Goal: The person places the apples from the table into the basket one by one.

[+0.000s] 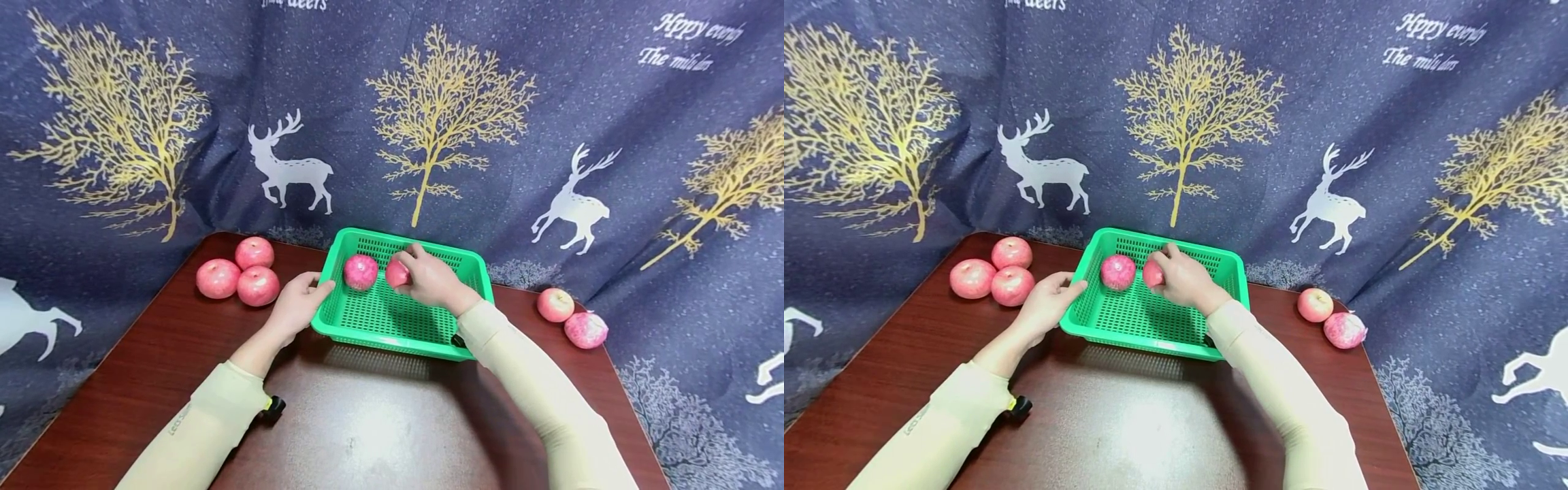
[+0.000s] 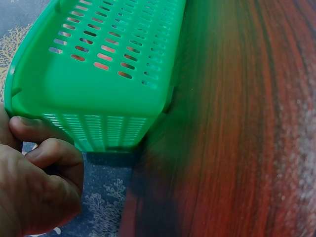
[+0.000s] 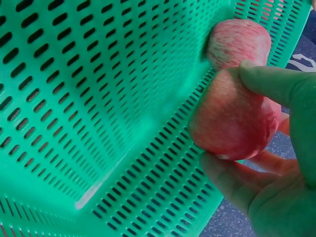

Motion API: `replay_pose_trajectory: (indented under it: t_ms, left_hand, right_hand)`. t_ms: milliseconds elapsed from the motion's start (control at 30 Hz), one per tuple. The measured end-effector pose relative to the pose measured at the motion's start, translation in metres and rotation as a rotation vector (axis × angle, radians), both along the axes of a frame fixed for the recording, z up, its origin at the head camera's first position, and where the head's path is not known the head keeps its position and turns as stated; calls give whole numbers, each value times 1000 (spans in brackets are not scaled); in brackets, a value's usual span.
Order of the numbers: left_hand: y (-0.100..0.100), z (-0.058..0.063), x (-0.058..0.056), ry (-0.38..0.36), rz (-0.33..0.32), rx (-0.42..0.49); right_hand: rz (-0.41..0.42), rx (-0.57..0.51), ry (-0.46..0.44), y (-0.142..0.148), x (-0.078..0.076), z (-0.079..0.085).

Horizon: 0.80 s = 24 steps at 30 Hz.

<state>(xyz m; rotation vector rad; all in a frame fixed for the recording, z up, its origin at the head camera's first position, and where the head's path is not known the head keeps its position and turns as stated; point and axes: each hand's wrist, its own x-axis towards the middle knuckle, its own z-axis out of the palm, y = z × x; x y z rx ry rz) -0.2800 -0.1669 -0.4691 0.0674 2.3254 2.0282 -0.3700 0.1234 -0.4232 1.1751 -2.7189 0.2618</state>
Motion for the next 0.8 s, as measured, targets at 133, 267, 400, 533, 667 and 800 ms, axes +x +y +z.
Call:
replay_pose_trajectory:
  t_ms: [133, 267, 400, 533, 667, 800]
  left_hand:
    - [0, -1, 0, 0, 3, -8]
    - [-1, -1, 0, 6, 8, -20]
    - [0, -1, 0, 9, 11, -25]
    - [0, -1, 0, 10, 12, -29]
    - [0, -1, 0, 14, 14, -37]
    - [0, -1, 0, 17, 13, -33]
  right_hand:
    - [-3, 6, -15, -2, -1, -1]
    - [10, 9, -22, -4, -3, -2]
    - [25, -1, -37, -7, -4, -2]
    - [34, 4, -51, -8, -5, -2]
    - [33, 18, -57, -9, -6, -4]
    - [32, 14, -65, -10, -7, -4]
